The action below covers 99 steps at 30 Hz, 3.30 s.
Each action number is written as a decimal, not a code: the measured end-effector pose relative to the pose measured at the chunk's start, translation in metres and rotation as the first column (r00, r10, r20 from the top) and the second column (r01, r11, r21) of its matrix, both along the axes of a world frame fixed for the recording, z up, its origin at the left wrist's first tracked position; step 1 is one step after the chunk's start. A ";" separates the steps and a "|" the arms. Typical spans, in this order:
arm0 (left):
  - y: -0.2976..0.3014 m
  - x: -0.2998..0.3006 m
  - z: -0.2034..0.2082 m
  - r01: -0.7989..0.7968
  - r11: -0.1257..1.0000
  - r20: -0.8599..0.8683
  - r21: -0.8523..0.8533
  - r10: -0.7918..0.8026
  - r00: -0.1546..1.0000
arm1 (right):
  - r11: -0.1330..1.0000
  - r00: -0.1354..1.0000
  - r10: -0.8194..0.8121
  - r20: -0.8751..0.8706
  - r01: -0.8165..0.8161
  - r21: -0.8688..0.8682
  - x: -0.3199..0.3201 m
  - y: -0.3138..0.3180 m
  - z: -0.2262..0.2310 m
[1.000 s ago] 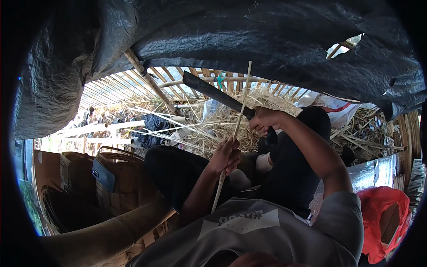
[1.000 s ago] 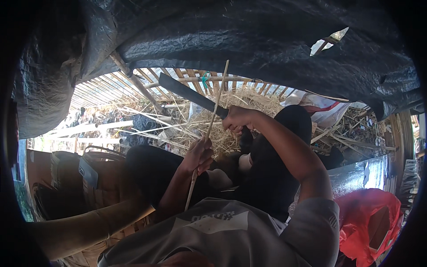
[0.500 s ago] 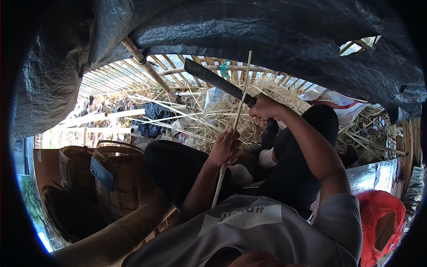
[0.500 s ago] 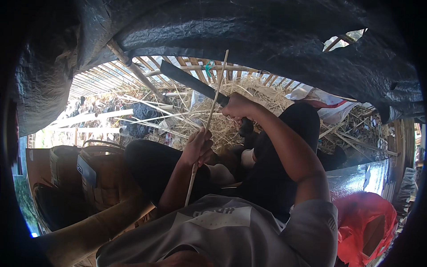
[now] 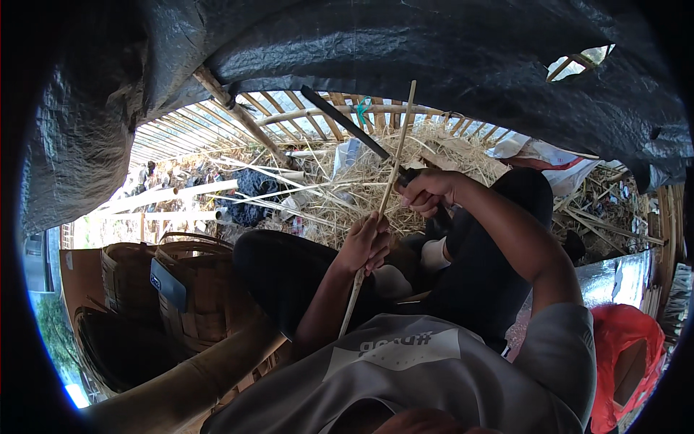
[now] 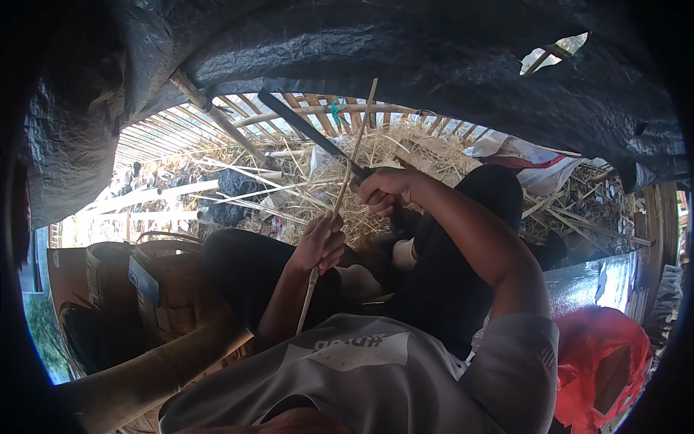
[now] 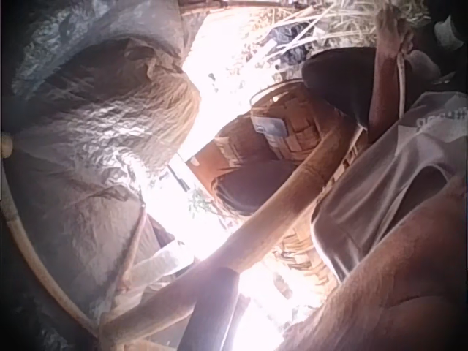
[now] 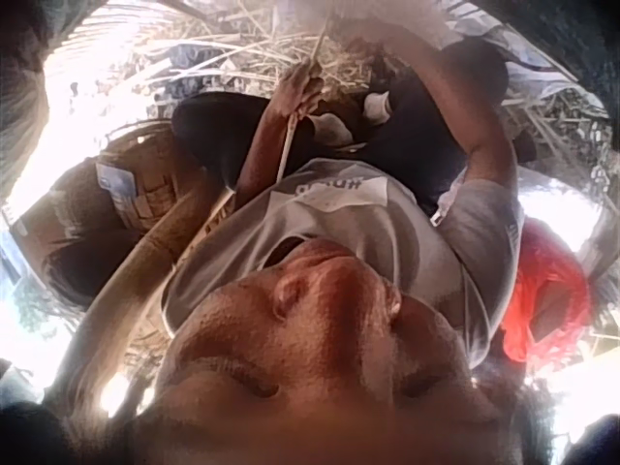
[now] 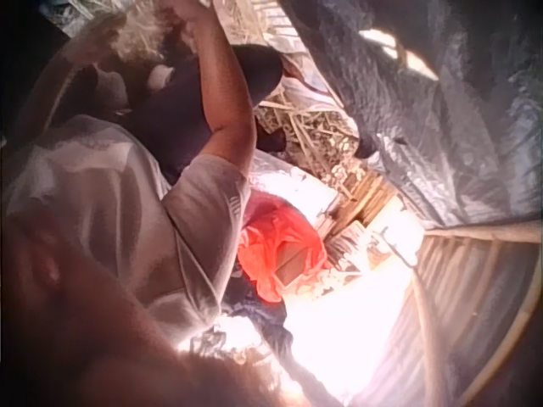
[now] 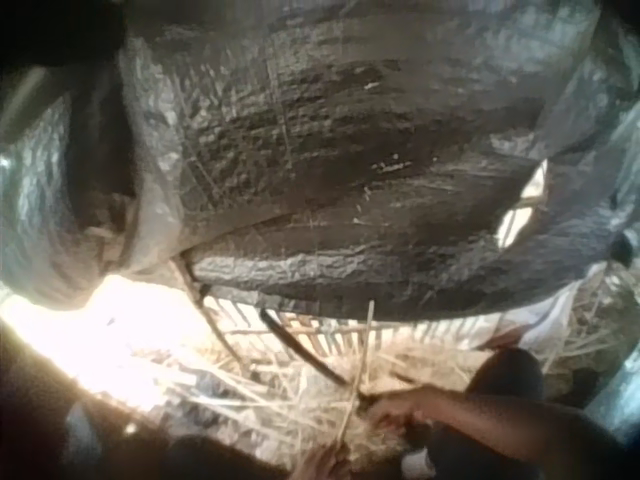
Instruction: The person strips and shaves long pieces of bamboo using a machete while sitting in a rustic bamboo structure.
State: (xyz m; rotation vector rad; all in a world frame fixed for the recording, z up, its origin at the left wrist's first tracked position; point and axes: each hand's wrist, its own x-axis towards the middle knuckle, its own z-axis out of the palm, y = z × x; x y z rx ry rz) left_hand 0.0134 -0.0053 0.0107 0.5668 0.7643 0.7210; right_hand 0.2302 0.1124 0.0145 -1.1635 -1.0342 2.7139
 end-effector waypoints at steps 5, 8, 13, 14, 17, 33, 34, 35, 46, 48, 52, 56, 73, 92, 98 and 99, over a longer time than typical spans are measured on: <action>0.013 0.000 -0.002 -0.039 0.999 0.047 -0.029 0.041 0.998 | 0.891 0.928 -0.288 0.235 0.169 0.422 -0.018 0.000 0.010; 0.010 0.005 -0.013 -0.022 1.000 -0.020 0.003 0.022 1.000 | 0.768 0.882 -0.252 0.398 -0.067 0.637 -0.007 0.006 0.006; 0.006 -0.001 -0.016 0.008 0.999 -0.051 0.048 -0.005 0.999 | 0.864 0.919 -0.144 0.368 -0.065 0.499 -0.016 -0.011 0.008; 0.004 -0.002 -0.014 0.006 0.999 -0.052 0.050 -0.003 0.999 | 0.887 0.918 -0.106 0.382 -0.086 0.453 -0.015 -0.011 0.007; 0.000 0.000 0.001 0.008 1.000 -0.043 0.009 -0.007 0.999 | 0.949 0.955 0.013 0.297 -0.106 0.298 -0.007 -0.009 0.002; 0.009 -0.009 -0.011 -0.039 0.999 -0.026 0.030 0.040 0.999 | 0.887 0.925 -0.073 0.373 -0.110 0.448 -0.021 -0.010 0.010; 0.007 -0.008 -0.007 -0.033 0.999 -0.012 0.033 0.033 0.999 | 0.922 0.950 0.009 0.314 -0.129 0.364 -0.015 -0.005 0.003; 0.004 -0.008 -0.002 -0.026 0.999 0.001 0.035 0.026 1.000 | 0.948 0.966 0.085 0.244 -0.154 0.279 -0.009 -0.003 -0.001; 0.015 -0.010 -0.001 -0.139 0.989 -0.026 0.053 0.140 0.990 | 0.793 0.865 -0.307 0.398 0.001 0.610 -0.038 -0.004 0.013; 0.015 -0.009 -0.006 -0.128 0.988 -0.073 0.087 0.134 0.988 | 0.814 0.893 -0.216 0.395 -0.059 0.578 -0.030 -0.007 0.013; 0.009 -0.008 -0.010 -0.084 0.993 -0.062 0.079 0.089 0.994 | 0.831 0.922 -0.043 0.386 -0.181 0.526 -0.018 -0.003 0.014; 0.009 -0.007 -0.010 -0.112 0.987 -0.219 0.113 0.134 0.966 | 0.866 0.876 -0.140 0.462 -0.118 0.486 -0.034 -0.010 0.015; 0.018 0.000 -0.021 -0.075 0.984 -0.404 0.160 0.135 0.905 | 0.529 0.744 -0.377 0.551 -0.315 0.788 -0.033 0.000 -0.015; 0.011 -0.004 -0.021 -0.059 0.996 -0.355 0.073 0.081 0.931 | 0.995 0.970 -0.015 0.244 -0.010 0.099 -0.029 -0.005 -0.015; 0.014 -0.004 -0.021 -0.079 0.992 -0.304 0.100 0.105 0.947 | 0.997 0.998 0.045 0.051 -0.048 0.055 -0.021 -0.003 -0.026; 0.016 -0.005 -0.020 -0.091 0.989 -0.299 0.113 0.121 0.946 | 0.980 0.985 -0.046 0.167 0.012 0.199 -0.025 -0.004 -0.023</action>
